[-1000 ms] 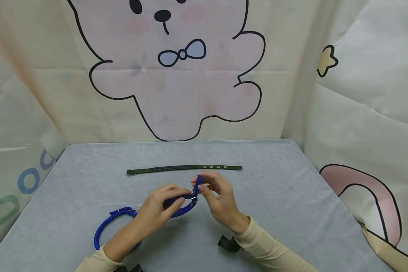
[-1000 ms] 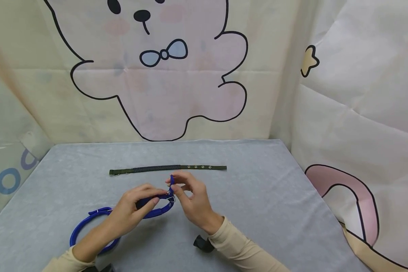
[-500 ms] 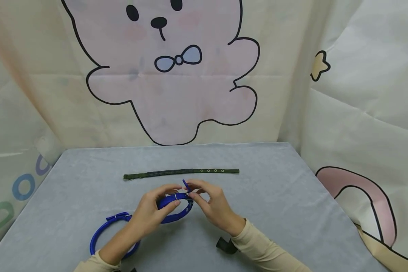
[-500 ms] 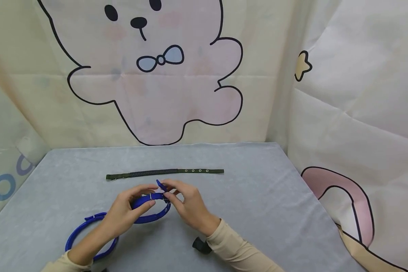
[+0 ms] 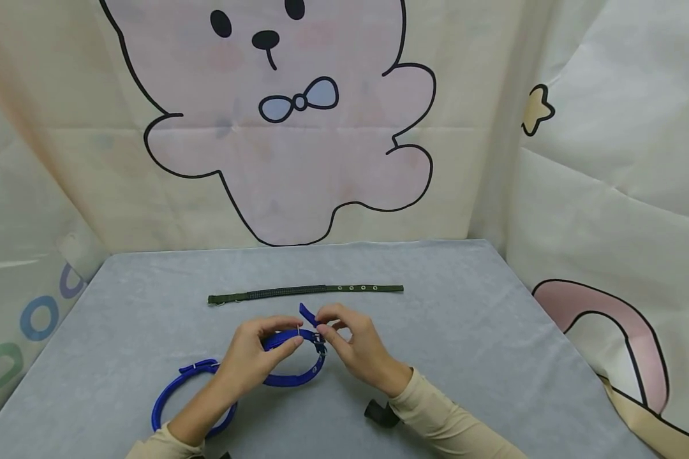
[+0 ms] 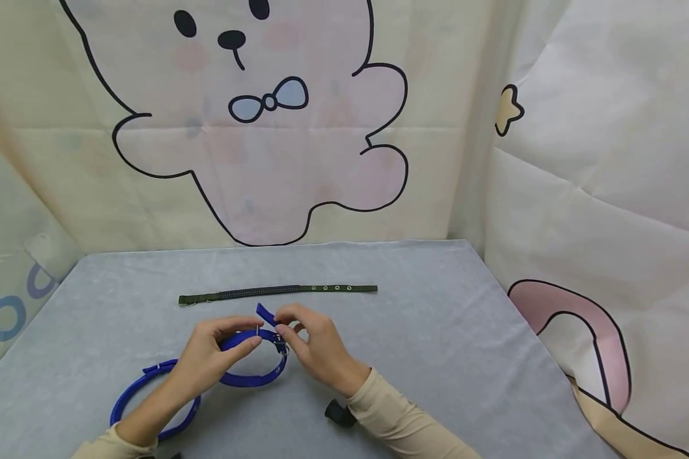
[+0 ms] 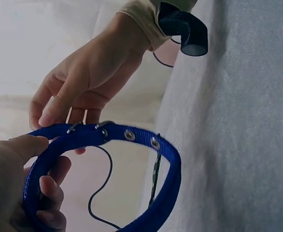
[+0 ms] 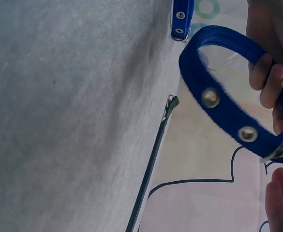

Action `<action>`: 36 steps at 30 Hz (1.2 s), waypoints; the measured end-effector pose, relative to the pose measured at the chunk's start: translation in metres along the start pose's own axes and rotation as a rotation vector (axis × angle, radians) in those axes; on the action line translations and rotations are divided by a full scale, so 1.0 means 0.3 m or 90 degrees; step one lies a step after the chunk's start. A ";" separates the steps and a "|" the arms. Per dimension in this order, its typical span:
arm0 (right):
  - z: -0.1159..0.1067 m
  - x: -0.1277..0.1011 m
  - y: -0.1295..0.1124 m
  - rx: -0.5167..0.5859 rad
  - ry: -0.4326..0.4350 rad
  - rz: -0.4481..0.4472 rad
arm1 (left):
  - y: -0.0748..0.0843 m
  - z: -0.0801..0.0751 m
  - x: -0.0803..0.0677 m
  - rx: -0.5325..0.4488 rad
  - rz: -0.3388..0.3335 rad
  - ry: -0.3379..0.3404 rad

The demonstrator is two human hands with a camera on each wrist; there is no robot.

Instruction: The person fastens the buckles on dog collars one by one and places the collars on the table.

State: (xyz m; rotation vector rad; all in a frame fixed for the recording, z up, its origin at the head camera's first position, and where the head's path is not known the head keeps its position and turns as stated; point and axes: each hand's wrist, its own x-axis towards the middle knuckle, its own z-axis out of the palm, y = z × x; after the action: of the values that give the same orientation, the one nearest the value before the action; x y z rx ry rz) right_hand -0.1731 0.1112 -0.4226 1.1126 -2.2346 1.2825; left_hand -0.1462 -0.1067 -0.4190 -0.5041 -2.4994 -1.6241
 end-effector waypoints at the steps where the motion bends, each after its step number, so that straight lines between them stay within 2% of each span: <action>1: 0.000 0.000 -0.001 -0.002 0.002 0.000 | 0.000 0.001 0.000 -0.001 0.002 0.000; 8: 0.001 -0.004 -0.002 -0.006 0.005 -0.013 | 0.003 0.010 -0.005 -0.014 0.003 0.013; 16: -0.002 -0.003 0.002 -0.049 0.030 -0.028 | 0.005 0.017 -0.008 -0.021 -0.006 0.055; 21: -0.006 0.001 0.001 -0.038 0.026 -0.044 | 0.010 0.010 -0.008 -0.019 0.003 0.072; 36: -0.005 0.007 0.005 -0.002 0.017 -0.100 | 0.016 -0.004 -0.011 -0.046 0.041 0.075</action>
State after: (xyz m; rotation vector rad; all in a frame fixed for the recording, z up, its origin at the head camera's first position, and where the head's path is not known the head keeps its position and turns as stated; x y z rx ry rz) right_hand -0.1758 0.1120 -0.4214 1.2368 -2.0832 1.2215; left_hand -0.1417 -0.1067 -0.4153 -0.4768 -2.3247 -1.6731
